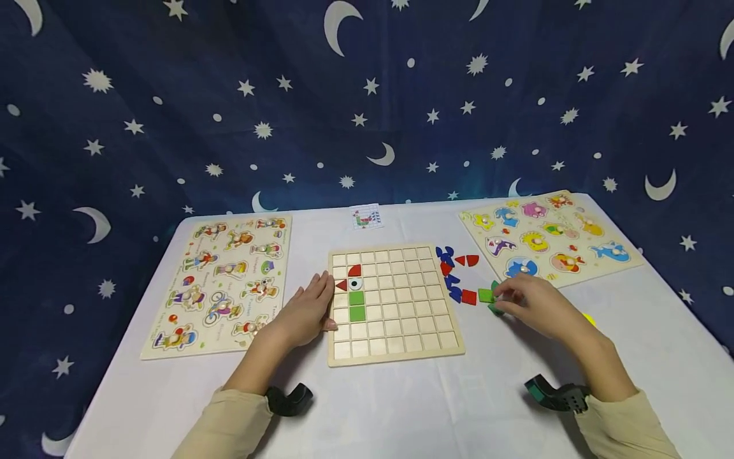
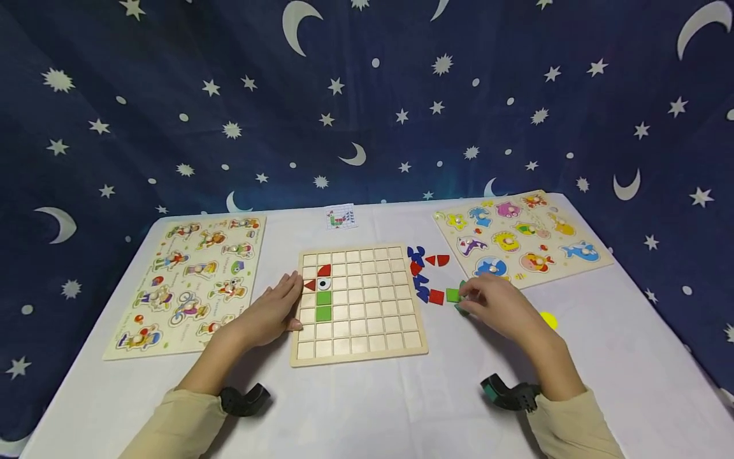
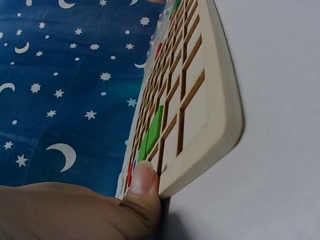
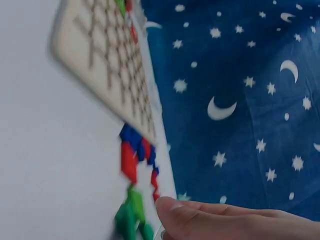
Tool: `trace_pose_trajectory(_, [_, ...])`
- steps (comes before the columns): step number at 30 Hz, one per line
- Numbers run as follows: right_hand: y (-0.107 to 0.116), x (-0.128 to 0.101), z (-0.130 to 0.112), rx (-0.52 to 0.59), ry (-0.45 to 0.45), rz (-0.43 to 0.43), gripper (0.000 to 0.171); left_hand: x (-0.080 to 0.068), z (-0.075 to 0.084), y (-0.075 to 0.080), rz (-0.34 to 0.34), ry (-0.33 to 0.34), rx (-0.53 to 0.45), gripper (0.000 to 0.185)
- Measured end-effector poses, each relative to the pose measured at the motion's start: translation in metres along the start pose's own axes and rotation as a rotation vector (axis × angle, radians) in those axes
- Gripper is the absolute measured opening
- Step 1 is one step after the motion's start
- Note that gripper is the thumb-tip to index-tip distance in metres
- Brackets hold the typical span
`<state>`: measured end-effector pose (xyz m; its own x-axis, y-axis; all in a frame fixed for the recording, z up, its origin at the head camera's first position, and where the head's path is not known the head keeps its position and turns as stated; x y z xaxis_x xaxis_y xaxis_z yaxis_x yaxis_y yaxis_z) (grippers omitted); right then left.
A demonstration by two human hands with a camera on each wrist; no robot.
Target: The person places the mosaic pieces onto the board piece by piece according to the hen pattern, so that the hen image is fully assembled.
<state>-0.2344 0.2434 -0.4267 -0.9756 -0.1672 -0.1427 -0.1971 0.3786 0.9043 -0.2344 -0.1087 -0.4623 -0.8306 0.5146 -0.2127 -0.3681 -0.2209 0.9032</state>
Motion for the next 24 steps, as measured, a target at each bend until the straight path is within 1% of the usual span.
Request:
trace_pose_trajectory(2, [-0.003, -0.006, 0.011, -0.024, -0.012, -0.001, 0.017, 0.000, 0.001, -0.002, -0.001, -0.006, 0.000, 0.088])
trace_pose_trajectory(5, [-0.009, -0.011, 0.019, -0.037, -0.018, -0.006, 0.017, -0.001, 0.002, -0.003, 0.000, -0.010, 0.009, 0.088])
trace_pose_trajectory(11, [-0.015, -0.010, 0.018, -0.022, -0.040, 0.002, 0.022, -0.003, 0.000, -0.001, 0.008, 0.001, 0.008, 0.087])
trace_pose_trajectory(14, [-0.019, -0.009, 0.019, -0.016, -0.062, -0.017, 0.026, -0.005, -0.001, -0.002, -0.007, 0.008, 0.006, 0.086])
trace_pose_trajectory(17, [-0.023, -0.008, 0.020, -0.017, -0.081, -0.032, 0.029, -0.006, 0.000, -0.003, -0.006, 0.000, 0.009, 0.086])
trace_pose_trajectory(21, [-0.021, -0.008, 0.021, -0.028, -0.091, -0.015, 0.029, -0.004, 0.000, -0.001, 0.013, -0.017, 0.014, 0.086])
trace_pose_trajectory(24, [-0.019, -0.007, 0.019, -0.039, -0.085, -0.011, 0.030, -0.004, -0.001, -0.001, 0.015, -0.014, 0.016, 0.086])
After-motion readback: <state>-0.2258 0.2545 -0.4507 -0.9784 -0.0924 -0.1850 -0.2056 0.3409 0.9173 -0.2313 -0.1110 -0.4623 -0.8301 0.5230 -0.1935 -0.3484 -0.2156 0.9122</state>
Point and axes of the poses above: each hand's wrist, its own x-axis towards the middle knuckle, its own y-axis out of the back of the hand, z = x × y, the point moved 8 cm from there along x, towards the middle knuckle, and after that the axes turned 6 degrees about -y, right-handed, at the moved point
